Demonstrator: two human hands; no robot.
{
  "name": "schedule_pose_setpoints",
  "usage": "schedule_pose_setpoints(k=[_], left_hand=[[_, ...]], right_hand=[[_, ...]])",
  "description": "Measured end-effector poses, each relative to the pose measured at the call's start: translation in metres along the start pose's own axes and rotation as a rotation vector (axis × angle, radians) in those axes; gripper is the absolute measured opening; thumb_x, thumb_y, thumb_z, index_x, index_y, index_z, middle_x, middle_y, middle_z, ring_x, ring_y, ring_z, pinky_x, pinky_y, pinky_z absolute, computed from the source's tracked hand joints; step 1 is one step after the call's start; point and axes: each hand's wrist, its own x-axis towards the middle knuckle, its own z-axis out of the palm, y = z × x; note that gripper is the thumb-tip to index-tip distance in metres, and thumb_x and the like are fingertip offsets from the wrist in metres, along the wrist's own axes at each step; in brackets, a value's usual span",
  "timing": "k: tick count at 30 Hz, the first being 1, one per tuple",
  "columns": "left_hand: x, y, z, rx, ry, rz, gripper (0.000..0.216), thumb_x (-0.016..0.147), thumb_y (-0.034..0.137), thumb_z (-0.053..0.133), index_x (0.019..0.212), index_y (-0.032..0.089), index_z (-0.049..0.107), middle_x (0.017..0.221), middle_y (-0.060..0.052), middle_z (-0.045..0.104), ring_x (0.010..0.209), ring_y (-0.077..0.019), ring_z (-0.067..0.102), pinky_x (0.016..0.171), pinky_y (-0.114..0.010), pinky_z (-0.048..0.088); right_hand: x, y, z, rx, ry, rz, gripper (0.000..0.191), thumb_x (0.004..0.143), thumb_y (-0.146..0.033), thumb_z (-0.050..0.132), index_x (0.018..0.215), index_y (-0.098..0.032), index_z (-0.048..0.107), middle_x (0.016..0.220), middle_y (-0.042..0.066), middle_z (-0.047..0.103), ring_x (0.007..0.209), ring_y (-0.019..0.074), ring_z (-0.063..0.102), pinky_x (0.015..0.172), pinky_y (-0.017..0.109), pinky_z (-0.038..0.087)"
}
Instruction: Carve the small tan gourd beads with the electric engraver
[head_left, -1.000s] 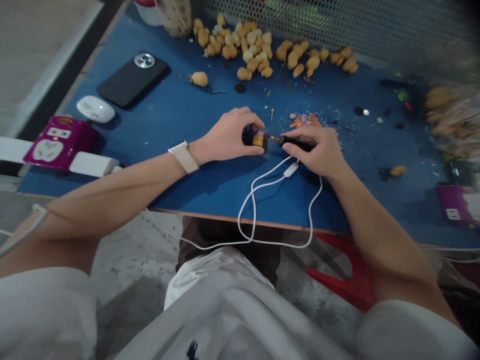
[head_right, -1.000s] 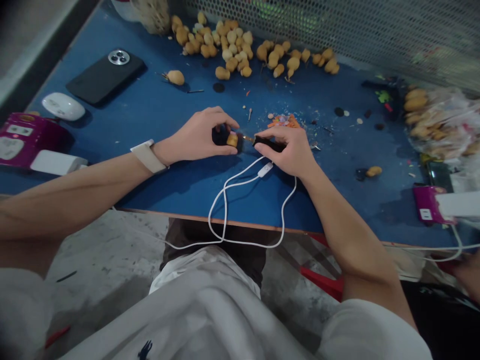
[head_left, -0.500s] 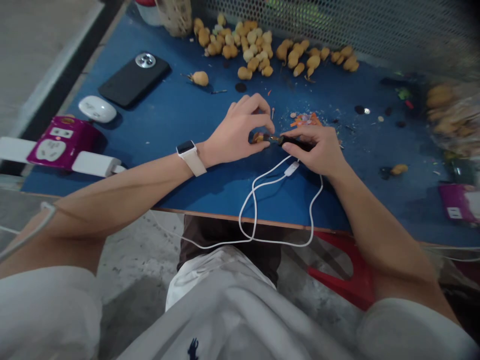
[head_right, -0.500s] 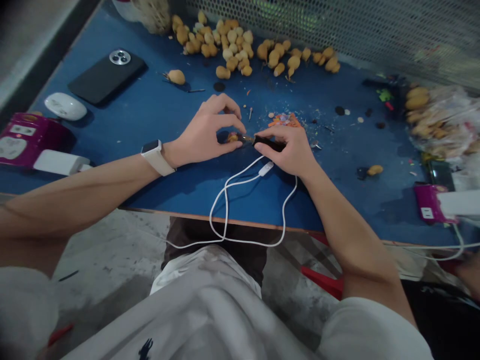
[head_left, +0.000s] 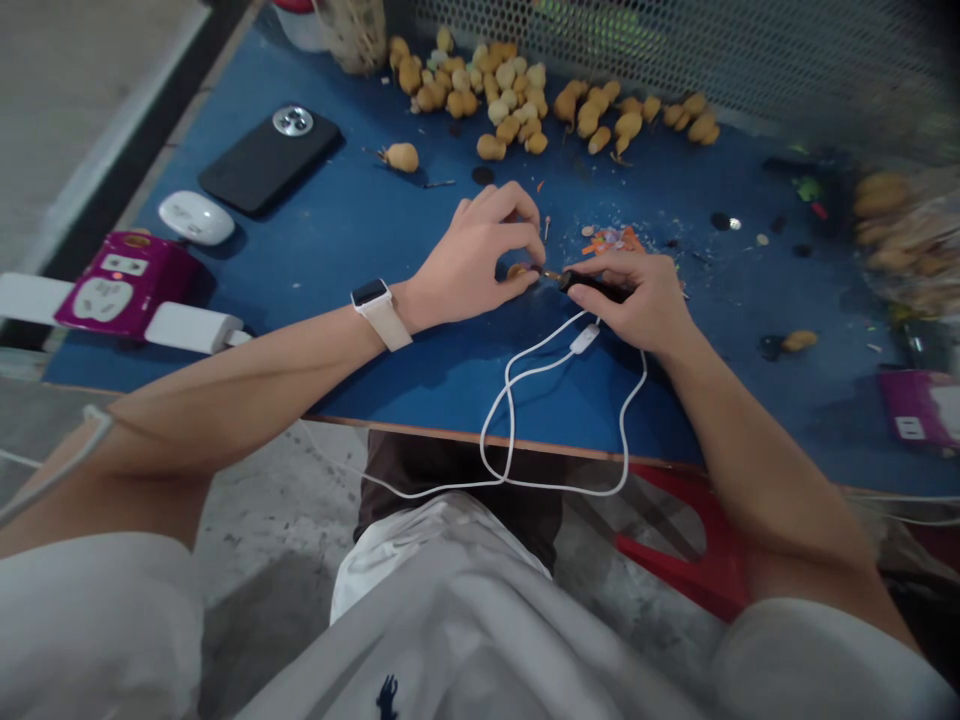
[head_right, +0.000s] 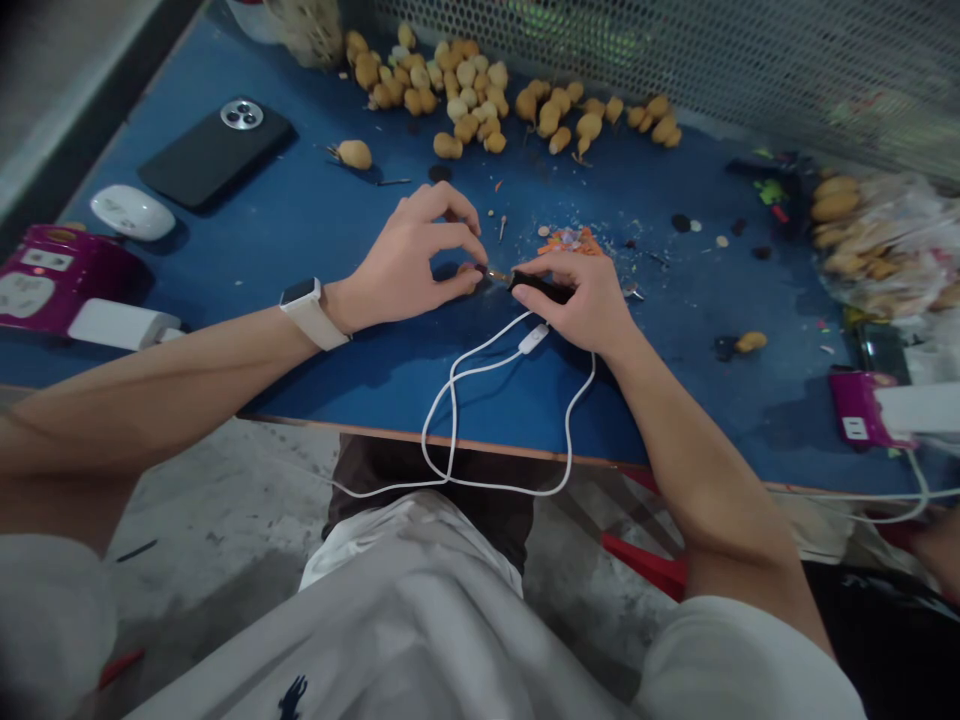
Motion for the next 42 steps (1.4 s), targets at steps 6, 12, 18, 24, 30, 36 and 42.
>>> schedule_pose_setpoints(k=[6,12,18,24,30,36,42], left_hand=[[0.000,0.000,0.001,0.050,-0.013,0.000,0.028,0.118,0.041,0.072,0.139,0.035,0.089,0.162,-0.018,0.079,0.152,-0.0442,0.076,0.128,-0.071,0.062],[-0.001,-0.006,0.007,0.017,-0.004,0.009,0.028,0.120,0.048,0.078,0.140,0.036,0.093,0.161,-0.017,0.082,0.152,-0.0464,0.076,0.128,-0.071,0.062],[-0.003,-0.022,0.016,-0.032,0.072,0.081,0.026,0.123,0.051,0.078,0.131,0.035,0.097,0.154,-0.017,0.086,0.148,-0.0446,0.076,0.125,-0.067,0.063],[-0.003,-0.021,0.017,-0.022,0.078,0.084,0.023,0.122,0.048,0.082,0.133,0.034,0.096,0.157,-0.017,0.085,0.147,-0.0440,0.077,0.124,-0.066,0.062],[-0.002,-0.018,0.015,-0.028,0.076,0.083,0.021,0.125,0.045,0.078,0.123,0.033,0.095,0.149,-0.016,0.086,0.144,-0.0419,0.078,0.123,-0.065,0.062],[-0.002,-0.018,0.017,-0.007,0.094,0.076,0.018,0.125,0.044,0.080,0.122,0.033,0.093,0.149,-0.015,0.086,0.145,-0.0413,0.077,0.124,-0.064,0.062],[-0.003,-0.014,0.015,-0.005,0.088,0.055,0.011,0.124,0.037,0.082,0.120,0.031,0.090,0.149,-0.016,0.084,0.142,-0.0400,0.077,0.121,-0.061,0.062]], right_hand=[[0.000,0.004,0.001,0.005,0.000,-0.001,0.028,0.099,-0.056,0.104,0.120,-0.037,0.103,0.111,0.006,0.099,0.090,0.0356,0.091,0.088,0.056,0.080],[0.000,0.004,0.000,-0.001,-0.005,-0.013,0.027,0.102,-0.053,0.103,0.122,-0.034,0.104,0.113,0.007,0.099,0.094,0.0350,0.092,0.089,0.052,0.079],[-0.001,0.006,-0.001,-0.015,-0.011,-0.025,0.027,0.105,-0.053,0.100,0.122,-0.033,0.103,0.105,0.007,0.096,0.080,0.0288,0.082,0.078,0.047,0.072],[-0.002,0.008,0.000,0.014,0.002,-0.034,0.025,0.105,-0.053,0.102,0.121,-0.034,0.103,0.110,0.009,0.097,0.085,0.0319,0.085,0.084,0.052,0.074],[-0.002,0.010,0.000,-0.008,0.002,-0.028,0.026,0.105,-0.054,0.102,0.122,-0.034,0.103,0.108,0.007,0.096,0.081,0.0295,0.083,0.080,0.049,0.072],[-0.001,0.006,-0.001,-0.012,0.003,-0.026,0.023,0.104,-0.050,0.101,0.119,-0.032,0.103,0.108,0.008,0.096,0.085,0.0302,0.085,0.081,0.049,0.073],[-0.001,0.005,-0.001,-0.007,0.008,0.004,0.026,0.101,-0.053,0.102,0.118,-0.033,0.103,0.105,0.008,0.097,0.082,0.0301,0.083,0.079,0.050,0.073]])
